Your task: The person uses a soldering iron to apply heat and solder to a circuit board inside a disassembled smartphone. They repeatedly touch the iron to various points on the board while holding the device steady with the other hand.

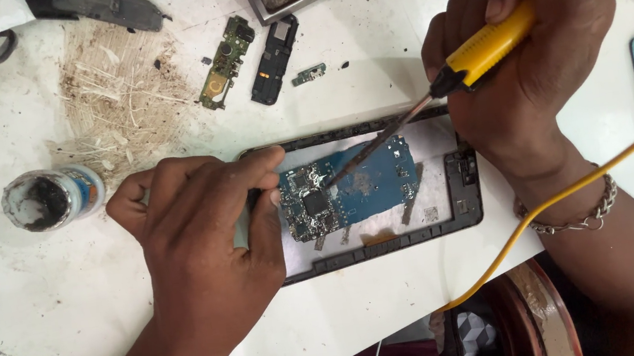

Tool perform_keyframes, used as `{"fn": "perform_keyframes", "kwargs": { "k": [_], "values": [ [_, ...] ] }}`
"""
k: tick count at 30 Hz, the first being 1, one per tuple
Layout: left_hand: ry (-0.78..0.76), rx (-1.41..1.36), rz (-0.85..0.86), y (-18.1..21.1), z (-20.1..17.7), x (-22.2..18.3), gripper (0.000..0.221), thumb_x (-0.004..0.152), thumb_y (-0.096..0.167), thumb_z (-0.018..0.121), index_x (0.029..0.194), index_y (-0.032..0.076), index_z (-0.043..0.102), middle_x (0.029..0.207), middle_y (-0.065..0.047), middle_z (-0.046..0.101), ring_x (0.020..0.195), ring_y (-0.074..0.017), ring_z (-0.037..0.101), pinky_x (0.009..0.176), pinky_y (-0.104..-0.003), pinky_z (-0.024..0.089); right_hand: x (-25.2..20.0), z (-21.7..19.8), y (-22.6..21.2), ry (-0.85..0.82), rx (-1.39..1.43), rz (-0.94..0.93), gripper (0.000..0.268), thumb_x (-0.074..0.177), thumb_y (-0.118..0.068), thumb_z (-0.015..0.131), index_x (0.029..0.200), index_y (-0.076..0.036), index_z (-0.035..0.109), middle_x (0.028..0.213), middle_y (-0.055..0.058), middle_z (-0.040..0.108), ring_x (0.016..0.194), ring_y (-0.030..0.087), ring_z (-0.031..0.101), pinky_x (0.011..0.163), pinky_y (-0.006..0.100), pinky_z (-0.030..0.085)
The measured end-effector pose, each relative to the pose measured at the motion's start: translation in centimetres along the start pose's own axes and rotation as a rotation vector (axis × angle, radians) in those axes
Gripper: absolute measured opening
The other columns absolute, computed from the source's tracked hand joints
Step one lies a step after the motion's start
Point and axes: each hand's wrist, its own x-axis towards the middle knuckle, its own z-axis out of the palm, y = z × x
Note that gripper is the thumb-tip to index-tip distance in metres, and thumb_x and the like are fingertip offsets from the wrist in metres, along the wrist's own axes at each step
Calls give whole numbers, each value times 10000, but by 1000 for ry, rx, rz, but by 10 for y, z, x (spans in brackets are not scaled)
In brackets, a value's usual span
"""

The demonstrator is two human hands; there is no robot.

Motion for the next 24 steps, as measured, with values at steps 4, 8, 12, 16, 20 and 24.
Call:
{"fn": "perform_keyframes", "kwargs": {
  "k": [4, 8, 12, 16, 20, 24],
  "values": [
    [-12, -10, -12, 1, -1, 1, 381, 829, -24, 734, 1186, 105, 698, 931, 61, 714, 967, -163, 603, 971, -422, 259, -2, 0, 2, 0, -48, -9, 531, 1128, -509, 560, 893, -59, 405, 657, 68, 370, 434, 186, 358, 484, 405, 361],
    [22, -81, 27, 1, -2, 1, 275, 824, -48, 684, 1053, 103, 696, 926, 24, 710, 939, -176, 609, 980, -405, 298, -3, 0, 2, 13, -22, 18, 541, 1130, -507, 557, 869, -62, 393, 674, 63, 379, 440, 181, 357, 490, 401, 356],
    [60, -221, 110, -3, -9, -1, 194, 768, -80, 621, 837, 99, 650, 814, -6, 666, 851, -185, 602, 885, -367, 341, -5, 3, -1, 23, -8, 13, 488, 1127, -511, 538, 950, -71, 421, 742, 66, 409, 463, 180, 388, 496, 392, 383],
    [118, -288, 157, -6, -12, -4, 170, 685, -57, 573, 771, 72, 643, 718, -20, 644, 754, -197, 555, 859, -396, 342, -8, 4, -4, -30, -127, -166, 485, 1138, -521, 519, 968, -78, 420, 705, 62, 427, 413, 158, 416, 448, 356, 411],
    [155, -279, 221, -3, -17, -5, 179, 661, 51, 566, 817, 66, 652, 790, -35, 604, 807, -237, 504, 853, -417, 356, -11, 6, -12, -86, -141, -337, 381, 1108, -432, 489, 938, -94, 437, 629, 38, 468, 400, 129, 453, 418, 333, 446],
    [343, -191, 322, 18, -7, -12, 166, 707, 211, 643, 869, 174, 633, 859, -6, 512, 823, -211, 460, 886, -506, 344, -27, 27, -47, -337, -393, -589, 184, 1079, -245, 475, 924, -147, 462, 617, -3, 501, 463, 143, 534, 515, 350, 560]
  ]
}}
